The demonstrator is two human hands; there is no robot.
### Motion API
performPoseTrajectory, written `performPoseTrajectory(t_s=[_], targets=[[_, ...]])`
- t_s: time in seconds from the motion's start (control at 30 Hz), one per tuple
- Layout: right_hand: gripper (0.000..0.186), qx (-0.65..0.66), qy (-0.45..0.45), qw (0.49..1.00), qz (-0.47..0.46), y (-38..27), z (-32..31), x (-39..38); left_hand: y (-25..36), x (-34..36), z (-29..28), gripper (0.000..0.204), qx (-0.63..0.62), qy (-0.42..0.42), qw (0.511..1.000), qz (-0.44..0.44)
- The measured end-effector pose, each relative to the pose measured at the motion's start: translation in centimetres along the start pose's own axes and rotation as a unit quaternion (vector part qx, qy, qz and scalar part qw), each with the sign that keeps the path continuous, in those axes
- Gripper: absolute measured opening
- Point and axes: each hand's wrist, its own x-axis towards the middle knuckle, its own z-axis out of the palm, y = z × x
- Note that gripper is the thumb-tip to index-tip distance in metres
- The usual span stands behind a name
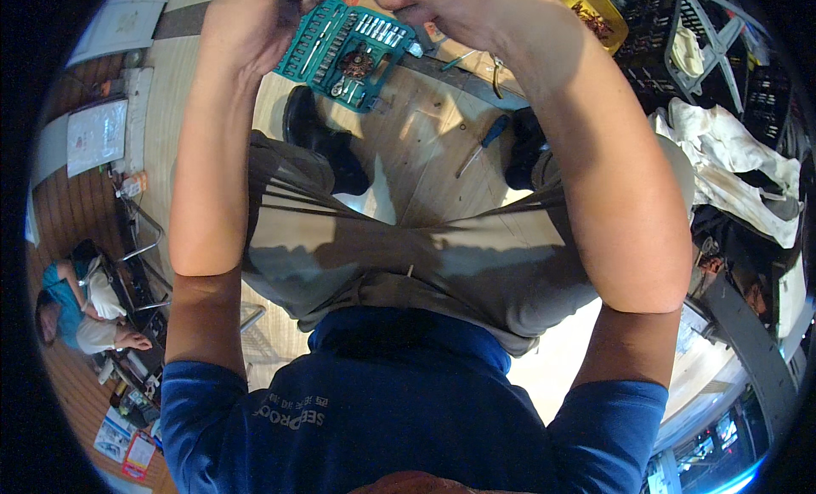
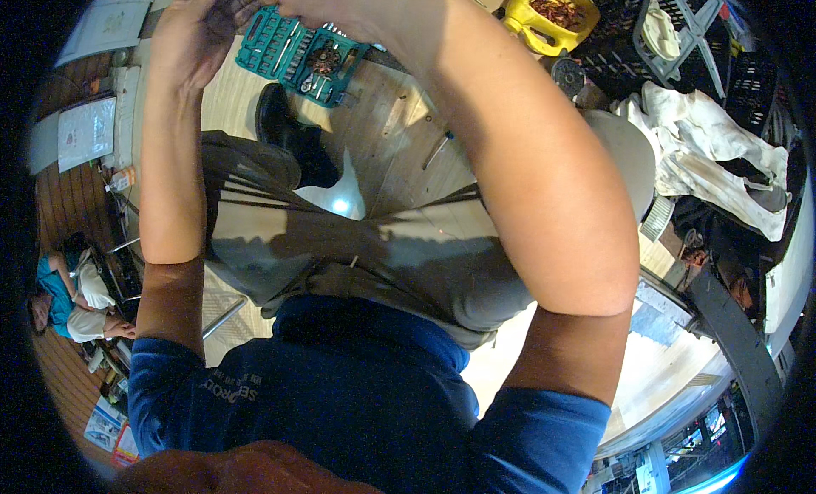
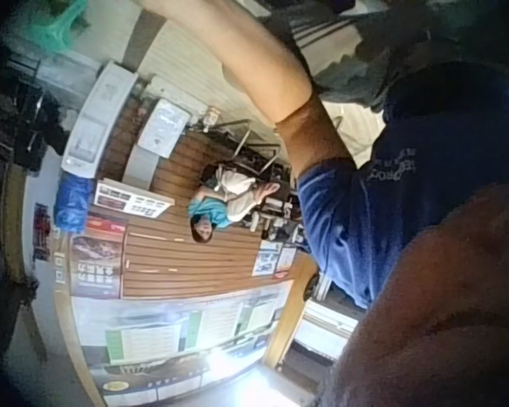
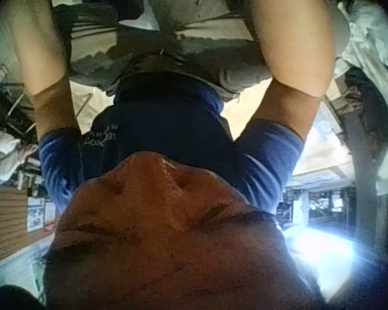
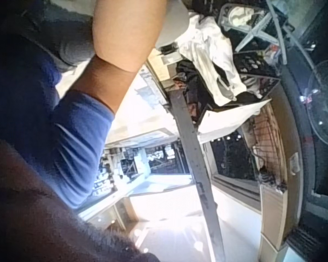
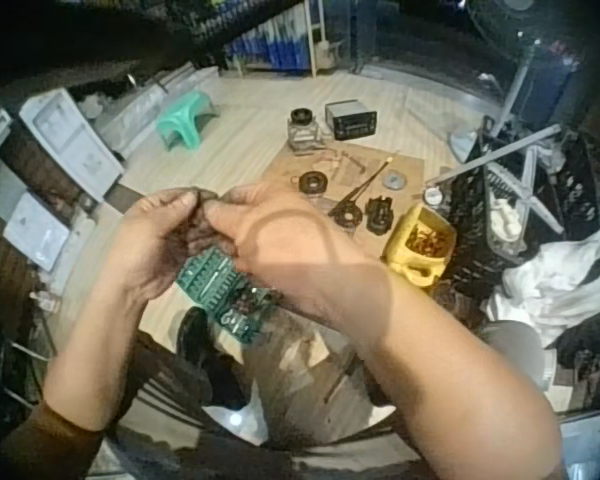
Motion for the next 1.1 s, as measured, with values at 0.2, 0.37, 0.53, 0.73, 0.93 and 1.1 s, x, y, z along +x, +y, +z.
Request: performPoseTrajectory(t_s=[0.2,0.37,0.53,0.73,0.93,1.1], targets=[[0.039,-0.044,-0.045,0.996,-0.069,1.3,0.6,0.1,1.0,-0.1,0.0,0.026,-0.235,-0.043,0.971,0.004],[0.043,-0.093,0.039,0.994,0.043,0.1,1.7,0.2,1.6,-0.4,-0.2,0.026,-0.29,-0.01,0.957,0.026],[0.047,-0.214,0.078,0.974,0.0,-1.4,1.8,-2.7,2.7,-1.2,-0.6,0.024,-0.308,-0.118,0.944,0.021],[0.038,-0.203,-0.062,0.976,0.059,-2.6,-0.9,-1.9,3.0,-2.5,-1.0,0.021,0.046,-0.198,0.979,0.026],[0.02,-0.386,-0.096,0.906,-0.144,1.6,-2.1,1.9,3.4,-2.7,2.7,0.018,0.524,-0.096,0.846,0.033],[0.02,0.208,0.073,0.973,0.07,1.6,1.1,1.7,0.0,-1.2,2.6,0.023,0.219,0.084,0.972,0.033]])
